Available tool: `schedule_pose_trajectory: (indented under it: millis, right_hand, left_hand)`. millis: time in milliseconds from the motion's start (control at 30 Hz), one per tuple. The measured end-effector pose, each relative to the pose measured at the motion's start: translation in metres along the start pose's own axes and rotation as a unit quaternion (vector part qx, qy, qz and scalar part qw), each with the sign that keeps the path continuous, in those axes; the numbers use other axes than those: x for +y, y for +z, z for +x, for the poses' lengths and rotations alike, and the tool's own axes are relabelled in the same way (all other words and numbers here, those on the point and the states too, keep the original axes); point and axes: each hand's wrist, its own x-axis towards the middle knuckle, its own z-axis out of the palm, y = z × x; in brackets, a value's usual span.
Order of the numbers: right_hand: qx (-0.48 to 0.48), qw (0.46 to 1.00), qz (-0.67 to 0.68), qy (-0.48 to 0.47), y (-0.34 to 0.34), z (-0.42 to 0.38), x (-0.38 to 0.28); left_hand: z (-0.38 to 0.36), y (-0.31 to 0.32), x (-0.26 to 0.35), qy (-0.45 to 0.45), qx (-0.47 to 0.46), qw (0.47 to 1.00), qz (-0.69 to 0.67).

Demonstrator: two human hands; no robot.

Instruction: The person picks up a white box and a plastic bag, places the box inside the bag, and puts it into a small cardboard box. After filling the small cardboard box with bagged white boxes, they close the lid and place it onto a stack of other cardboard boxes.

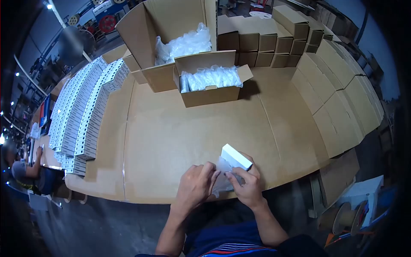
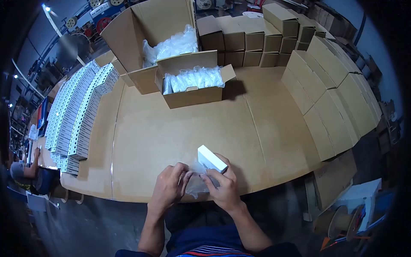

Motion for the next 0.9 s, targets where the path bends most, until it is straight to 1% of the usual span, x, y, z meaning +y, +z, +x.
schedule_pose_trajectory:
  millis: [33,100,133,233,267,300,333,367,433,500,567,600,633,667,700,767,800,900]
  right_hand:
    - [-0.014,1.000,0.001,-0.010,-0.002,0.001,0.000]
    - [-0.042,0.999,-0.007,0.014,-0.009,0.003,-0.005]
    - [-0.057,0.998,-0.011,0.025,-0.012,0.004,-0.006]
    - [-0.110,0.994,-0.011,0.026,-0.020,0.001,0.000]
    - [-0.111,0.993,0.002,0.025,-0.019,0.001,0.000]
    - [-0.112,0.993,0.015,0.025,-0.018,0.000,-0.001]
    - [-0.112,0.993,0.028,0.025,-0.017,-0.001,-0.001]
    - [-0.090,0.995,0.022,0.029,-0.017,0.001,-0.003]
    - [-0.048,0.998,0.011,0.042,-0.016,0.002,-0.009]
    - [-0.013,0.998,0.011,0.060,-0.014,-0.002,-0.001]
    - [0.018,0.997,0.027,0.069,-0.011,-0.007,0.012]
    - [0.045,0.997,0.039,0.054,-0.009,-0.005,0.013]
    - [0.039,0.995,0.052,0.077,-0.008,-0.007,0.018]
    - [0.032,0.992,0.066,0.101,-0.006,-0.011,0.024]
    - [0.023,0.988,0.080,0.127,-0.004,-0.013,0.024]
    - [0.012,0.997,0.041,0.060,-0.003,-0.009,0.017]
    - [0.008,0.999,0.020,0.025,-0.004,-0.004,0.013]
    - [-0.028,0.999,0.042,-0.009,-0.008,0.000,0.007]
  left_hand:
    - [0.001,-0.003,-0.001,-0.019,-0.013,1.000,0.000]
    - [0.005,-0.009,-0.005,-0.057,-0.039,0.998,0.000]
    - [0.007,-0.009,-0.009,-0.053,-0.021,0.998,-0.026]
    - [0.016,-0.004,-0.024,0.009,0.052,0.998,-0.047]
    - [0.013,-0.001,-0.026,-0.064,0.024,0.994,-0.084]
    - [0.013,0.000,-0.024,-0.115,0.038,0.980,-0.160]
    - [0.014,0.002,-0.020,-0.165,0.052,0.957,-0.234]
    - [0.015,0.004,-0.018,-0.214,0.066,0.925,-0.307]
    - [0.014,0.017,-0.029,-0.141,0.188,0.889,-0.393]
    - [0.024,0.027,-0.030,-0.042,0.328,0.857,-0.394]
    - [0.004,0.030,-0.036,-0.090,0.225,0.825,-0.511]
    - [-0.004,0.029,-0.032,-0.113,0.170,0.804,-0.558]
    - [-0.010,0.029,-0.029,-0.135,0.114,0.779,-0.601]
    - [-0.016,0.030,-0.028,-0.175,0.070,0.766,-0.615]
    - [-0.018,0.032,-0.028,-0.176,0.056,0.800,-0.570]
    - [-0.018,0.038,-0.027,-0.175,0.031,0.862,-0.475]
    - [-0.013,0.035,-0.020,-0.180,0.059,0.872,-0.451]
    - [-0.016,0.043,-0.027,-0.173,0.100,0.874,-0.443]
